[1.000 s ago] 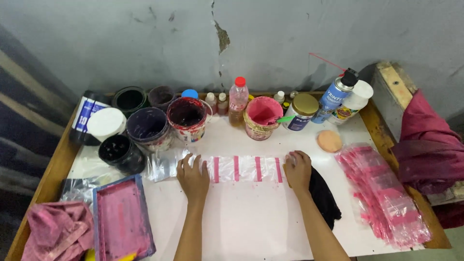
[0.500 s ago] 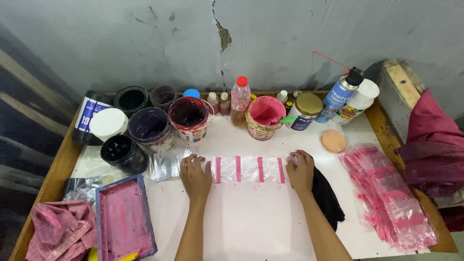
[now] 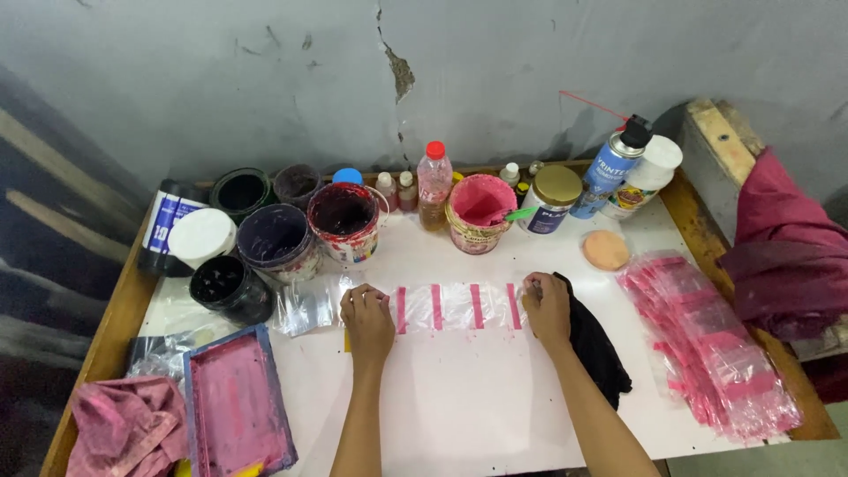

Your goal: Cleaning a screen printing frame and the workstation surface with cloths, then stirring ink in a container.

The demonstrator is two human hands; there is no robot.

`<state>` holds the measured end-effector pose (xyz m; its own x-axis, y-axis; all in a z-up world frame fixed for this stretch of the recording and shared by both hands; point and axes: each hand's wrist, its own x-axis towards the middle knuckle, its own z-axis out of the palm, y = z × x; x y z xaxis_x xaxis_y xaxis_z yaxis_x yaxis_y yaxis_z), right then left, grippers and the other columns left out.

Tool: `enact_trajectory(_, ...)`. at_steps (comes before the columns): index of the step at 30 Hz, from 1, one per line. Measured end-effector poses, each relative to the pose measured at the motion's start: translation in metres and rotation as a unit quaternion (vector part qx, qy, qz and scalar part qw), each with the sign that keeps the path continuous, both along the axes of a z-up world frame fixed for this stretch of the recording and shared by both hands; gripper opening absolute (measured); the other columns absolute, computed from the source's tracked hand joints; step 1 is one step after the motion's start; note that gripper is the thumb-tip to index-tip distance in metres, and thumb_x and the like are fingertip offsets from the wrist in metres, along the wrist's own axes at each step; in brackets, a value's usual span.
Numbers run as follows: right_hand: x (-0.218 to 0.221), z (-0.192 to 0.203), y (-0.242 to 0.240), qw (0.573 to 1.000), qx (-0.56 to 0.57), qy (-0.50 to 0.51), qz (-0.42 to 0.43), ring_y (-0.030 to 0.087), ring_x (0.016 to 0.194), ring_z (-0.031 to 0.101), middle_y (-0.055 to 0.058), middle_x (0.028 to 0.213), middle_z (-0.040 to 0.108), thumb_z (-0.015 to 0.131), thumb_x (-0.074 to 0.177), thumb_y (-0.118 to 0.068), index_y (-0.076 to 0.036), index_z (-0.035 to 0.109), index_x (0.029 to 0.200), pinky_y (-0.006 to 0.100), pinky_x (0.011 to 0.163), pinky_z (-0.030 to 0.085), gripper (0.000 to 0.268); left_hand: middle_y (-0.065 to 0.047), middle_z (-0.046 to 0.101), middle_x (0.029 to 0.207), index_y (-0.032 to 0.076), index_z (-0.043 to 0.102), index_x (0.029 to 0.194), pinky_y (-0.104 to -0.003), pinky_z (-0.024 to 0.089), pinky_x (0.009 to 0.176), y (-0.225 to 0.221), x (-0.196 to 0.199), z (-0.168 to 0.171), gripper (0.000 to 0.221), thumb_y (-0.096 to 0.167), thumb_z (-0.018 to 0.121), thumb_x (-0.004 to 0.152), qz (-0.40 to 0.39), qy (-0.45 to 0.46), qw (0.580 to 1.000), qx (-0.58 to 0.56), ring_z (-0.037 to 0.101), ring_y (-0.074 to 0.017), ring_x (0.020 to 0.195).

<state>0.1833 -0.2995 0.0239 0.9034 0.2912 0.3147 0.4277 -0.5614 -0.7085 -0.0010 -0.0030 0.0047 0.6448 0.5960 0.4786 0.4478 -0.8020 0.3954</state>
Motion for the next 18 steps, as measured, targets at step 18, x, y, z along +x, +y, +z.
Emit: enact_trajectory(18,-0.004,-0.007,-0.005,0.994,0.092,0.055,-0.012,0.035,0.097,0.063,0.014,0.094,0.064,0.05,0.112,-0.034,-0.012,0.059,0.112,0.044,0.09,0.051,0.024,-0.014,0.068,0.103,0.015,0.055,0.125,-0.039,0.057,0.089,-0.012,-0.009,0.016,0.017,0.017,0.053,0.108,-0.031,-0.117,0.98,-0.155,0.069,-0.0309,0.102)
